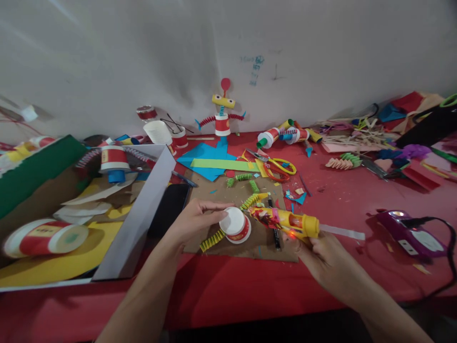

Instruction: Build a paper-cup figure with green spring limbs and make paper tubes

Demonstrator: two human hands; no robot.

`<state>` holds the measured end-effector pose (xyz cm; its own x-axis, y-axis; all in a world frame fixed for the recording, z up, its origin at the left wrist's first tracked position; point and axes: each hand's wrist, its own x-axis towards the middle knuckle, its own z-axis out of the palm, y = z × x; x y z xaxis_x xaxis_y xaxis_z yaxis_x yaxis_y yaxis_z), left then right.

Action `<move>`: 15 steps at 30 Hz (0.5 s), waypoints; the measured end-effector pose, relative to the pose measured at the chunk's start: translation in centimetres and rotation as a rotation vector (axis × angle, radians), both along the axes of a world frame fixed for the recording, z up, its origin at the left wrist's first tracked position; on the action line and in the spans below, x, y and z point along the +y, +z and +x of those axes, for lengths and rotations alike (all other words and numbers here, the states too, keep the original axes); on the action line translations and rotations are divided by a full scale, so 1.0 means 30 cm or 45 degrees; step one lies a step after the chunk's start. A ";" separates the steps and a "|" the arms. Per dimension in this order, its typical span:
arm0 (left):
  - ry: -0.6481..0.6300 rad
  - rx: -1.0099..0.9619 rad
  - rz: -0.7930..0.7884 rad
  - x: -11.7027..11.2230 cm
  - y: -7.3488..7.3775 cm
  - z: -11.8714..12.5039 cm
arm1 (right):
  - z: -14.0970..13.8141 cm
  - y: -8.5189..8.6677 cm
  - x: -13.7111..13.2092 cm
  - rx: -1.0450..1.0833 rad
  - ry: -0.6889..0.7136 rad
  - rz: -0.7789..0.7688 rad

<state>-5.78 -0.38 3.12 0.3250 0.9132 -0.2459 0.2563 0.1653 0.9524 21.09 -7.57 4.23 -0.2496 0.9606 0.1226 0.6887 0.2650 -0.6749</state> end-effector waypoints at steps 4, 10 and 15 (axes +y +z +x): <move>-0.022 -0.004 0.001 0.000 0.001 0.001 | -0.002 -0.008 -0.001 -0.041 0.020 0.016; -0.019 -0.032 -0.029 0.001 -0.004 0.001 | -0.002 -0.009 -0.009 -0.104 -0.001 0.047; -0.027 -0.050 -0.039 0.001 -0.005 0.002 | -0.002 -0.009 -0.023 -0.139 -0.019 0.070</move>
